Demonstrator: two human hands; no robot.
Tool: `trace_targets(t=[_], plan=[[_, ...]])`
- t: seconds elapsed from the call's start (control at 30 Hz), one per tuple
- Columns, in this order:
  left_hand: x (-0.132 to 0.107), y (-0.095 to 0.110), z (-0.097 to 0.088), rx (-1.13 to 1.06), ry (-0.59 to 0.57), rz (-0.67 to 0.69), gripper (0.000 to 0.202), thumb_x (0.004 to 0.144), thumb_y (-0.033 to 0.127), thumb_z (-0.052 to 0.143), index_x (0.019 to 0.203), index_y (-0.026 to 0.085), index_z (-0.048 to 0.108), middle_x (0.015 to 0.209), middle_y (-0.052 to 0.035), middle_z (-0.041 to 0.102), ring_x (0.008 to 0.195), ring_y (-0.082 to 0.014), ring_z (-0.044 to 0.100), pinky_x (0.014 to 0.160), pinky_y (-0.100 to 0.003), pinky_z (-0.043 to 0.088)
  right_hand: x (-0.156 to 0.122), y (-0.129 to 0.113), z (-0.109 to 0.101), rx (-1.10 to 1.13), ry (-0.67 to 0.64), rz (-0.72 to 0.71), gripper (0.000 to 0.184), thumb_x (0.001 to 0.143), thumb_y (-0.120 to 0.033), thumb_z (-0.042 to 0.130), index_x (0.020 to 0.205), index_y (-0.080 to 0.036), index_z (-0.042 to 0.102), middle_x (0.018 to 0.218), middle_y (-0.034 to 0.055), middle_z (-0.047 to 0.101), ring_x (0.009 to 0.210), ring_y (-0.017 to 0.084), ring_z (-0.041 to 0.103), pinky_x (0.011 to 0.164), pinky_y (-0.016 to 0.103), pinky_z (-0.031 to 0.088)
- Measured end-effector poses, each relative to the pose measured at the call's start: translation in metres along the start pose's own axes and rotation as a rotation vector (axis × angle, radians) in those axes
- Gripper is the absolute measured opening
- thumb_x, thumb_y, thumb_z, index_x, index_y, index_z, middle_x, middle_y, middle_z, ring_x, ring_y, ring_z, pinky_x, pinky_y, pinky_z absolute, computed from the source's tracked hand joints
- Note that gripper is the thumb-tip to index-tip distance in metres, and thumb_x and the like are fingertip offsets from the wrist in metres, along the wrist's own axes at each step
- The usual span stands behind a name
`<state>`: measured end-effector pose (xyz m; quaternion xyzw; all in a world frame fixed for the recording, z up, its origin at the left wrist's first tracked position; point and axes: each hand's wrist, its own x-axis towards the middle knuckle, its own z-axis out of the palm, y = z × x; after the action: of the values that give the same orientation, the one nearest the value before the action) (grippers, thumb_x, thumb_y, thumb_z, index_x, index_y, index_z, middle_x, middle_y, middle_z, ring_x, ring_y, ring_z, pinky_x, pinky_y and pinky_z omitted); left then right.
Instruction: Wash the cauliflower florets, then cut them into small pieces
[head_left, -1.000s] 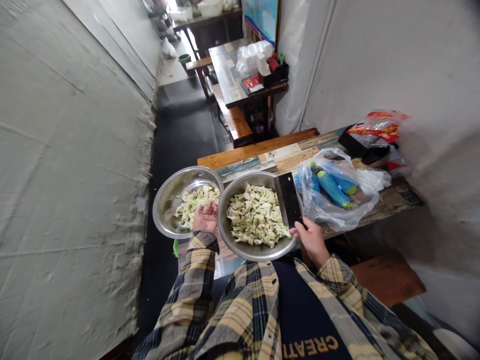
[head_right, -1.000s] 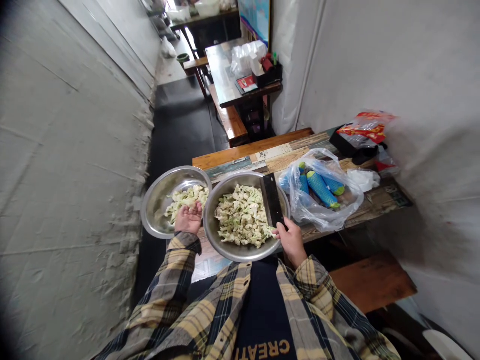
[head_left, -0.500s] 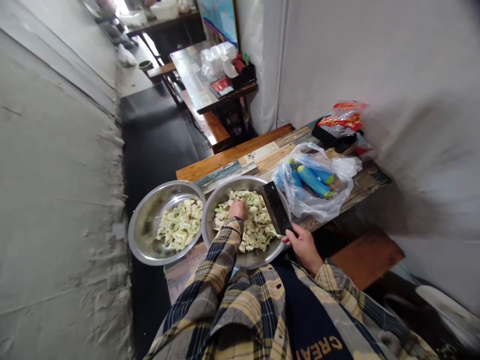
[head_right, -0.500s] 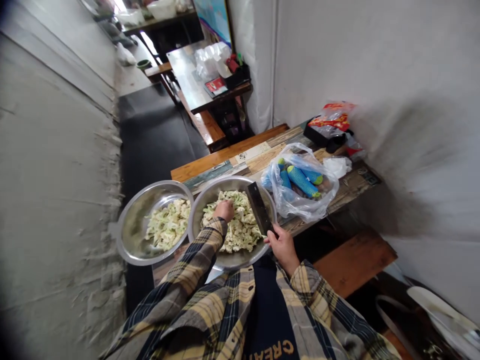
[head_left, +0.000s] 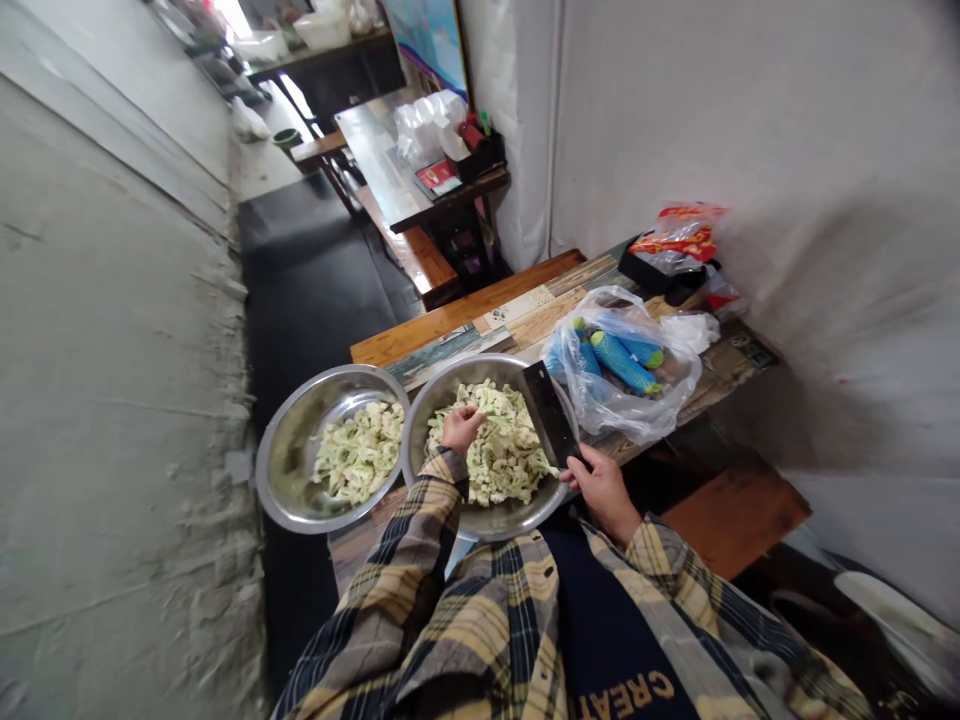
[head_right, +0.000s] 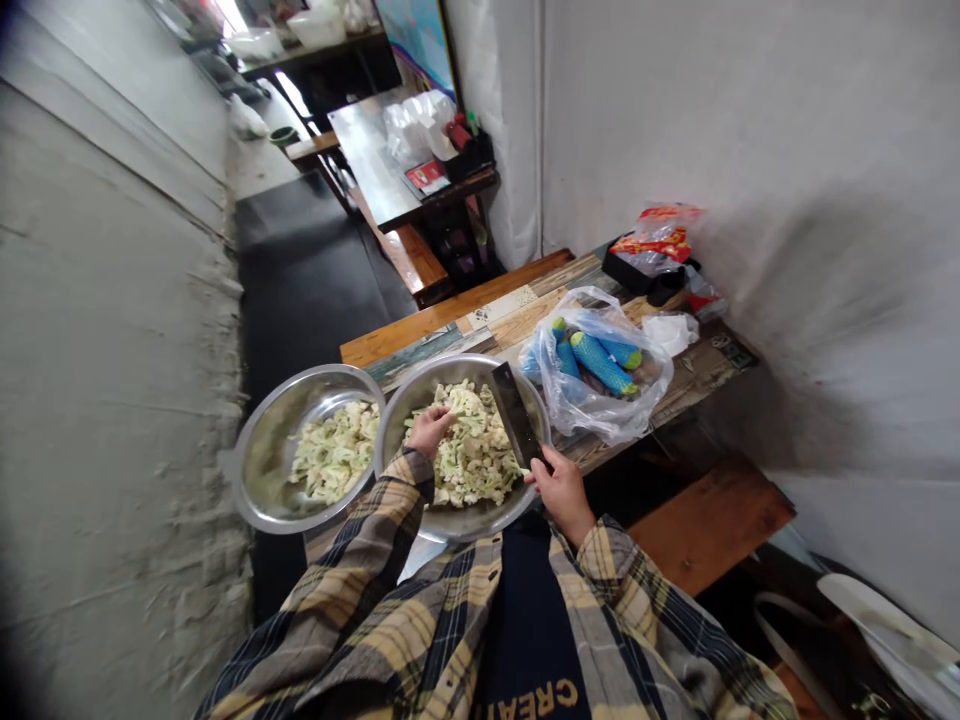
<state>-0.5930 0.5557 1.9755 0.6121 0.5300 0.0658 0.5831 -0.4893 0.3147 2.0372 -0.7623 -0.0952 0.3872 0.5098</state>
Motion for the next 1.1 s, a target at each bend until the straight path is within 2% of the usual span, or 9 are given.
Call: trace_targets(t=[0.13, 0.27, 0.47, 0.57, 0.7, 0.77, 0.93, 1.0, 1.1], plan=[[-0.039, 0.000, -0.020, -0.409, -0.047, -0.063, 0.027, 0.064, 0.035, 0.072, 0.072, 0.018, 0.053, 0.067, 0.0036, 0.055, 0.064, -0.0108, 0.057, 0.068, -0.030, 0.053, 0.004, 0.000, 0.011, -0.030, -0.054, -0.039, 0.049, 0.079, -0.041, 0.053, 0.114, -0.010, 0.065, 0.074, 0.0059, 0.073, 0.061, 0.020, 0.068, 0.050, 0.026, 0.052], [-0.076, -0.002, -0.024, -0.774, -0.148, -0.148, 0.042, 0.057, 0.034, 0.084, 0.077, 0.018, 0.050, 0.070, 0.0033, 0.054, 0.074, -0.0152, 0.064, 0.072, -0.035, 0.056, 0.002, -0.009, 0.026, -0.063, -0.167, -0.050, 0.051, 0.078, -0.039, 0.052, 0.119, -0.010, 0.063, 0.074, 0.0055, 0.073, 0.060, 0.020, 0.068, 0.051, 0.026, 0.051], [-0.107, -0.002, -0.033, -0.735, -0.044, -0.088, 0.041, 0.067, 0.045, 0.075, 0.090, 0.018, 0.054, 0.088, -0.0036, 0.059, 0.084, -0.0174, 0.063, 0.063, -0.028, 0.053, -0.002, -0.014, 0.035, -0.061, -0.295, -0.045, 0.049, 0.077, -0.039, 0.054, 0.119, -0.015, 0.064, 0.084, 0.0050, 0.074, 0.060, 0.020, 0.068, 0.049, 0.027, 0.051], [-0.112, -0.005, -0.040, -0.662, -0.025, -0.033, 0.038, 0.067, 0.040, 0.074, 0.092, 0.018, 0.057, 0.090, -0.0048, 0.059, 0.083, -0.0165, 0.062, 0.060, -0.024, 0.051, -0.004, -0.013, 0.033, -0.042, -0.339, -0.019, 0.048, 0.078, -0.039, 0.055, 0.117, -0.014, 0.064, 0.078, 0.0046, 0.074, 0.057, 0.019, 0.066, 0.048, 0.026, 0.050], [-0.110, -0.014, -0.039, -0.608, 0.164, -0.003, 0.046, 0.062, 0.032, 0.077, 0.100, 0.020, 0.053, 0.089, -0.0004, 0.055, 0.067, -0.0097, 0.058, 0.052, -0.019, 0.044, -0.009, -0.016, 0.030, -0.069, -0.398, -0.029, 0.043, 0.079, -0.038, 0.055, 0.112, -0.013, 0.066, 0.066, 0.0023, 0.070, 0.056, 0.018, 0.064, 0.048, 0.025, 0.047], [-0.109, -0.017, -0.037, -0.655, 0.224, -0.045, 0.056, 0.062, 0.032, 0.077, 0.110, 0.022, 0.050, 0.097, -0.0024, 0.055, 0.069, -0.0095, 0.057, 0.052, -0.019, 0.044, -0.012, -0.019, 0.028, -0.093, -0.414, -0.039, 0.041, 0.079, -0.037, 0.055, 0.110, -0.013, 0.067, 0.061, 0.0010, 0.068, 0.053, 0.017, 0.062, 0.047, 0.024, 0.046], [-0.110, -0.018, -0.030, -0.849, 0.048, -0.139, 0.055, 0.065, 0.039, 0.076, 0.115, 0.026, 0.056, 0.120, -0.0073, 0.056, 0.094, -0.0178, 0.059, 0.069, -0.027, 0.054, -0.017, -0.019, 0.024, -0.124, -0.440, -0.047, 0.044, 0.079, -0.038, 0.054, 0.113, -0.014, 0.067, 0.057, -0.0002, 0.067, 0.045, 0.016, 0.058, 0.045, 0.025, 0.045], [-0.111, -0.015, -0.026, -0.917, -0.005, -0.147, 0.048, 0.068, 0.043, 0.072, 0.111, 0.025, 0.058, 0.119, -0.0064, 0.058, 0.096, -0.0193, 0.059, 0.073, -0.030, 0.055, -0.017, -0.017, 0.021, -0.166, -0.431, -0.089, 0.045, 0.079, -0.037, 0.052, 0.116, -0.015, 0.066, 0.057, 0.0000, 0.068, 0.046, 0.018, 0.060, 0.047, 0.027, 0.048], [-0.112, -0.012, -0.021, -0.945, 0.027, -0.151, 0.044, 0.071, 0.045, 0.066, 0.108, 0.022, 0.060, 0.110, -0.0073, 0.064, 0.096, -0.0218, 0.062, 0.072, -0.032, 0.055, -0.015, -0.013, 0.016, -0.294, -0.388, -0.257, 0.044, 0.080, -0.034, 0.051, 0.118, -0.018, 0.067, 0.073, 0.0038, 0.074, 0.061, 0.021, 0.068, 0.063, 0.034, 0.055]])
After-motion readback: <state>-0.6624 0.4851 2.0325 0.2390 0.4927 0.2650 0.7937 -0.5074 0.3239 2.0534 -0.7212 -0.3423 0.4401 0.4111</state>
